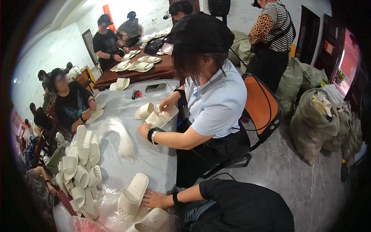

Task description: The recorder is assembling components of white slippers and placing them in bags while working at a table with other colleagues.

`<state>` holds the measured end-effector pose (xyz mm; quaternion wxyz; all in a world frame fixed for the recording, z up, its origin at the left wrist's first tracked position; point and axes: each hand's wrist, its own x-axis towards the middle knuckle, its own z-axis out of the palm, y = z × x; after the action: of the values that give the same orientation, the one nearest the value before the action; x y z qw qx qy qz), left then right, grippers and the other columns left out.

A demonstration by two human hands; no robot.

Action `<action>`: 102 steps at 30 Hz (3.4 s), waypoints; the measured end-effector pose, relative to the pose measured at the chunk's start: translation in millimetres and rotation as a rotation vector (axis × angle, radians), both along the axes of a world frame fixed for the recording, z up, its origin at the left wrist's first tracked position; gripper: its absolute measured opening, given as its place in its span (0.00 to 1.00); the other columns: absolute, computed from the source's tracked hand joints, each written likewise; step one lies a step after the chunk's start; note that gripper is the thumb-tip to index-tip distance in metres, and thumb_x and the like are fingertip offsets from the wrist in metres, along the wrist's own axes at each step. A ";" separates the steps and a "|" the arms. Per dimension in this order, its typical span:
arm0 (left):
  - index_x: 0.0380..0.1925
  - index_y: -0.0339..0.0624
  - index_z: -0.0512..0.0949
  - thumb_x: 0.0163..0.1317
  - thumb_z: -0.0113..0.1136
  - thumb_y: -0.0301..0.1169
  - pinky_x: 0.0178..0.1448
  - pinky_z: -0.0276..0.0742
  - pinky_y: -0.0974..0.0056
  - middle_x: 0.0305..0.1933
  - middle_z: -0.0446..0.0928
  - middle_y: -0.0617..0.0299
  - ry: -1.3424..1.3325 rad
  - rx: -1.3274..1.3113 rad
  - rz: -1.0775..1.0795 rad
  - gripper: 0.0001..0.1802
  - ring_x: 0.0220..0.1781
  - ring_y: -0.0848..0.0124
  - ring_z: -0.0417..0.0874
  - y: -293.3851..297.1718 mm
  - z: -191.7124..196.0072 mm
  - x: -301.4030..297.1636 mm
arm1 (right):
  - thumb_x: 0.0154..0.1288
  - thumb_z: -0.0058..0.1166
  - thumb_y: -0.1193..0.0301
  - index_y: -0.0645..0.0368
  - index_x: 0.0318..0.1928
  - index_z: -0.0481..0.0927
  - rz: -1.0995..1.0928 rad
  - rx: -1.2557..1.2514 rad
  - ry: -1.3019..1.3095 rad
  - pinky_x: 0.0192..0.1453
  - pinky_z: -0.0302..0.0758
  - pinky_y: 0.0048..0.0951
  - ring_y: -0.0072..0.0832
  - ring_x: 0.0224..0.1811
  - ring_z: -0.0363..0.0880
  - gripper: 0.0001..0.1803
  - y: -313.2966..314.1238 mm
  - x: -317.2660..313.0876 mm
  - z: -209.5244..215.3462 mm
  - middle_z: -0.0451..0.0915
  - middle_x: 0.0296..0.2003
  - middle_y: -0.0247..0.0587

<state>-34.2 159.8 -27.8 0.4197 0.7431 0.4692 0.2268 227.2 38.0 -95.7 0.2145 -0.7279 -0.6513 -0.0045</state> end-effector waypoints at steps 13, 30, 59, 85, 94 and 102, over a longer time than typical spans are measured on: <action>0.52 0.28 0.71 0.63 0.56 0.32 0.41 0.76 0.62 0.44 0.76 0.48 -0.346 -0.035 0.079 0.21 0.40 0.62 0.78 -21.1 -6.9 6.3 | 0.53 0.52 0.71 0.63 0.31 0.77 -0.118 0.081 0.189 0.41 0.73 0.43 0.48 0.33 0.76 0.08 -9.5 34.3 74.7 0.77 0.27 0.52; 0.57 0.50 0.72 0.60 0.56 0.37 0.56 0.66 0.45 0.56 0.69 0.40 0.427 0.746 -0.309 0.23 0.56 0.45 0.68 -71.4 -33.2 -9.4 | 0.56 0.59 0.68 0.59 0.42 0.77 -0.129 0.208 0.688 0.41 0.73 0.38 0.41 0.38 0.78 0.14 20.9 -0.1 67.2 0.79 0.38 0.46; 0.64 0.48 0.63 0.63 0.50 0.39 0.68 0.50 0.38 0.66 0.58 0.41 0.563 0.622 -0.238 0.28 0.68 0.41 0.57 -84.0 -30.0 -4.6 | 0.43 0.54 0.73 0.58 0.47 0.77 -0.006 0.085 0.147 0.55 0.64 0.48 0.47 0.58 0.63 0.24 38.8 -32.8 71.8 0.69 0.55 0.50; 0.58 0.49 0.70 0.53 0.53 0.56 0.58 0.56 0.33 0.67 0.64 0.55 0.599 0.871 -0.524 0.36 0.67 0.48 0.63 -25.8 -102.2 -63.7 | 0.68 0.51 0.66 0.63 0.61 0.69 0.619 -0.498 1.788 0.60 0.65 0.26 0.20 0.55 0.69 0.24 -78.0 -62.1 81.1 0.73 0.55 0.37; 0.60 0.48 0.69 0.57 0.54 0.41 0.55 0.64 0.45 0.64 0.68 0.58 0.361 0.744 -0.473 0.29 0.62 0.55 0.69 -14.6 -9.0 -51.5 | 0.67 0.53 0.65 0.62 0.60 0.69 0.660 -0.557 1.846 0.55 0.71 0.24 0.20 0.51 0.73 0.25 -77.7 -69.6 90.6 0.75 0.52 0.37; 0.53 0.65 0.77 0.56 0.58 0.40 0.64 0.56 0.42 0.64 0.69 0.63 0.250 0.605 -0.482 0.22 0.65 0.55 0.66 -0.3 -32.6 -66.3 | 0.68 0.51 0.62 0.64 0.65 0.63 0.727 -0.644 1.745 0.63 0.63 0.26 0.21 0.58 0.67 0.30 -77.8 -68.6 92.2 0.70 0.59 0.39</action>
<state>-100.5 159.5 -60.3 0.1628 0.9437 0.2410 0.1577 158.6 -39.7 -3.5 0.3986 -0.2564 -0.4189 0.7745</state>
